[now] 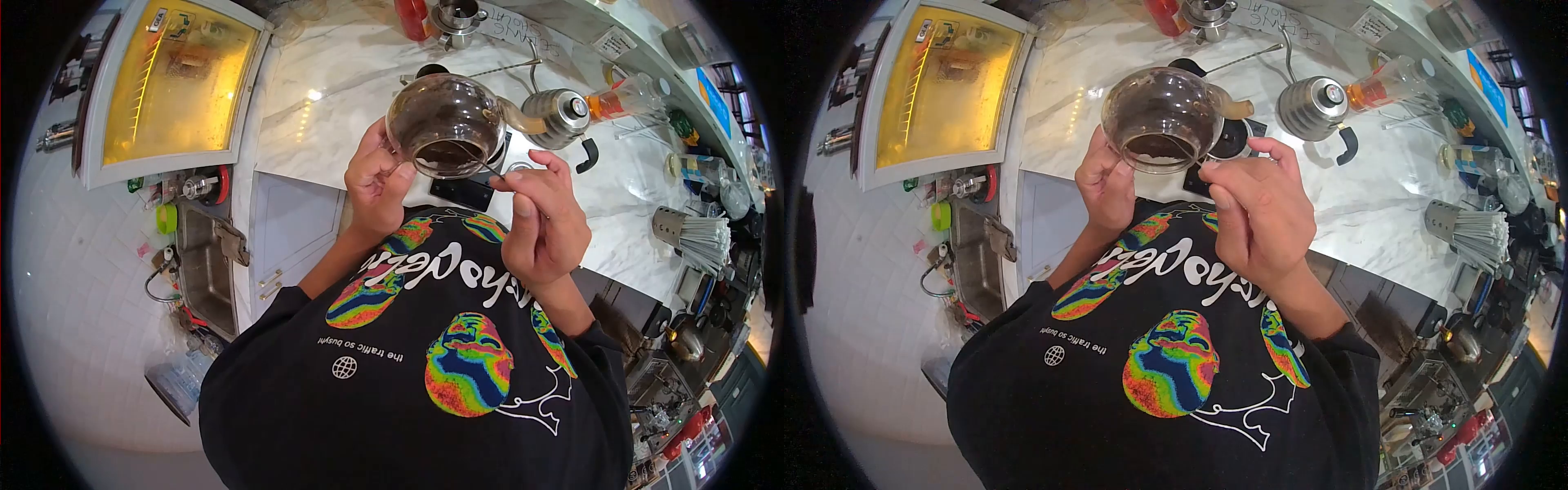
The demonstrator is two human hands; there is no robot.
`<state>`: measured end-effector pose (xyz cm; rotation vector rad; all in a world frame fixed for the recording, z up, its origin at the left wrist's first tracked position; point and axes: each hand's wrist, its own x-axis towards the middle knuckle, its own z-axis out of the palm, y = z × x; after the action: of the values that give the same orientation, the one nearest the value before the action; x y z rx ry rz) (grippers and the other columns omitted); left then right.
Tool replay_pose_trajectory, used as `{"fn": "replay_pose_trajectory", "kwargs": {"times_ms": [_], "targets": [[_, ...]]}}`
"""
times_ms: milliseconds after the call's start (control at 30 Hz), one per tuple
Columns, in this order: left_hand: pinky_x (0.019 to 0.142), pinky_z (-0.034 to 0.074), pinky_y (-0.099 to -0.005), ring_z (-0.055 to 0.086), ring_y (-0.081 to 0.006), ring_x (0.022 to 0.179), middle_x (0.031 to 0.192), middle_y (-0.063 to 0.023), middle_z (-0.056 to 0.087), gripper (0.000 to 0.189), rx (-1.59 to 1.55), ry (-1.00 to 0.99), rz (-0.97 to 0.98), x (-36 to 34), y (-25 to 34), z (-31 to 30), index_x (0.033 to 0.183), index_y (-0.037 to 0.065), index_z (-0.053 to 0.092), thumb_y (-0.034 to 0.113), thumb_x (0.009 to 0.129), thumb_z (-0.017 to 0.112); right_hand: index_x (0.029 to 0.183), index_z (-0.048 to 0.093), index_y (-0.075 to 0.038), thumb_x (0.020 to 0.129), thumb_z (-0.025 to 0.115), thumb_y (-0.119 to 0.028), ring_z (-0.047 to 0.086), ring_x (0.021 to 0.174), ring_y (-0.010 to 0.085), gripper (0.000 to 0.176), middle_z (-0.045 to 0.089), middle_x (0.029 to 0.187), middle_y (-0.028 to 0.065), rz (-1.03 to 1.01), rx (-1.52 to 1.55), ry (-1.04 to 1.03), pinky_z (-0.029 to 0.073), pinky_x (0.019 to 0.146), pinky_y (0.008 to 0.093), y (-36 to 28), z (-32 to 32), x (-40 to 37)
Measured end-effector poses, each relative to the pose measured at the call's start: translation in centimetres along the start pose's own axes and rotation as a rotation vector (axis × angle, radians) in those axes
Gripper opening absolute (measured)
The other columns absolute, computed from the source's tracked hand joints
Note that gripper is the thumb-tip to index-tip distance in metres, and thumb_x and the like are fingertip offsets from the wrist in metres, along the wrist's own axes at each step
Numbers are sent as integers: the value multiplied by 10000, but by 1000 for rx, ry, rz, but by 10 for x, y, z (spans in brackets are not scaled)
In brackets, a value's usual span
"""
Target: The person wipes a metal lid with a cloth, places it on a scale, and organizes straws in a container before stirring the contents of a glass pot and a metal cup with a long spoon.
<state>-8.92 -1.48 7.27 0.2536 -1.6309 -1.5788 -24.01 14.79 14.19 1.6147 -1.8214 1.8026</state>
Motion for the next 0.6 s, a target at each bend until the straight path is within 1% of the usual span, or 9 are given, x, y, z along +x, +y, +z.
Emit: {"fn": "replay_pose_trajectory", "kwargs": {"times_ms": [200,400,600], "targets": [[1055,431,-398,561,-315,1279,1433,-343,509,219,15,2,35,0,-1,1,761,-19,535,65,938,634,1095,673,-9,910,683,44,706,757,233,193,750,915,92,8,-10,-38,518,929,493,1,1,-2],[1058,422,-392,556,-309,1278,1439,-342,505,235,-49,47,8,-1,-3,5,747,-21,555,87,937,641,1107,693,5,904,679,44,690,732,226,207,747,897,86,21,10,-20,517,926,478,2,5,-2],[1067,411,-388,557,-308,1275,1429,-333,512,228,-75,48,-15,0,-4,6,753,-18,568,95,935,646,1091,704,11,906,676,42,684,725,218,190,744,884,85,44,11,-34,516,925,466,1,8,-3]]}}
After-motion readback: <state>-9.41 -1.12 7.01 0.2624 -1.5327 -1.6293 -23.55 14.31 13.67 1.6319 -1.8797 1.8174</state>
